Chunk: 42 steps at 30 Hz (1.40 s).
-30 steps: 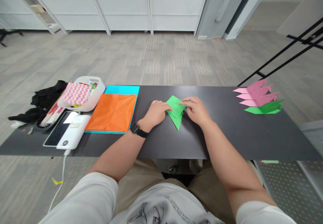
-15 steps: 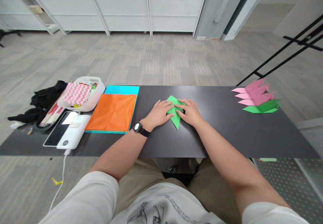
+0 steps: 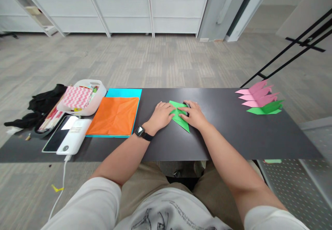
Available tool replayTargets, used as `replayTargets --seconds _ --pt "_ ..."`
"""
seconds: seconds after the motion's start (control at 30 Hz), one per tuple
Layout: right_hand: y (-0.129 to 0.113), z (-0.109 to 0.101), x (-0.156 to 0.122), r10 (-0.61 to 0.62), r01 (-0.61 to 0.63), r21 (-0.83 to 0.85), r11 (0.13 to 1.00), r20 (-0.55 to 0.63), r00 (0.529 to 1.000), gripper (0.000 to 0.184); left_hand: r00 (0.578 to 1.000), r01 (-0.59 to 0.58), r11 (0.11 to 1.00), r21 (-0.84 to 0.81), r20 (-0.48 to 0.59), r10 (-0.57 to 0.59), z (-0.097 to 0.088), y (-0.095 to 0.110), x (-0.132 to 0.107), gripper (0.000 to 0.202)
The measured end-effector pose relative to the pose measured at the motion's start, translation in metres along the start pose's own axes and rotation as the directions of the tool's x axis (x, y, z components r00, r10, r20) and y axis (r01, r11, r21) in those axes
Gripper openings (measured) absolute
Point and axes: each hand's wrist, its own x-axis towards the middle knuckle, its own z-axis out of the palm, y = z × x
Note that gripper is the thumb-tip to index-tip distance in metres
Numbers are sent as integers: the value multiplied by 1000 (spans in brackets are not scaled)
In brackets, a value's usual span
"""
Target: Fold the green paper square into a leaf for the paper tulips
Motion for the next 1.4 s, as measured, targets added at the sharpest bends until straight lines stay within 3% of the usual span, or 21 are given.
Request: replayTargets --seconds 0.2,0.47,0.63,0.77,0.97,1.13,1.23,1.4 --pt "-1 0 0 25 -25 -12 1000 12 1000 37 995 80 997 23 65 -81 7 -8 -2 51" --pt "-12 -6 -2 14 -14 -30 999 -20 1000 34 993 108 994 3 57 -108 4 -19 5 60" --pt "-22 -12 -6 -64 66 -82 995 18 998 29 992 123 992 41 -7 -122 0 -12 4 54" --pt "-20 -16 -6 -11 18 -120 993 60 998 24 990 131 988 81 -62 -126 -7 -10 0 35" --pt "-10 -19 -3 86 -84 -176 981 5 996 29 998 -58 997 51 -7 59 -14 -1 -4 25" --pt "-7 -14 -3 48 -43 -140 989 28 998 37 953 -268 961 -72 128 275 -11 3 -4 25" --pt "-4 -11 -2 5 -3 -94 996 22 1000 49 945 -269 957 -108 162 284 -9 3 -5 30" --pt "8 -16 1 26 -27 -10 1000 -104 994 56 967 -214 976 -46 132 218 -9 2 -4 32"
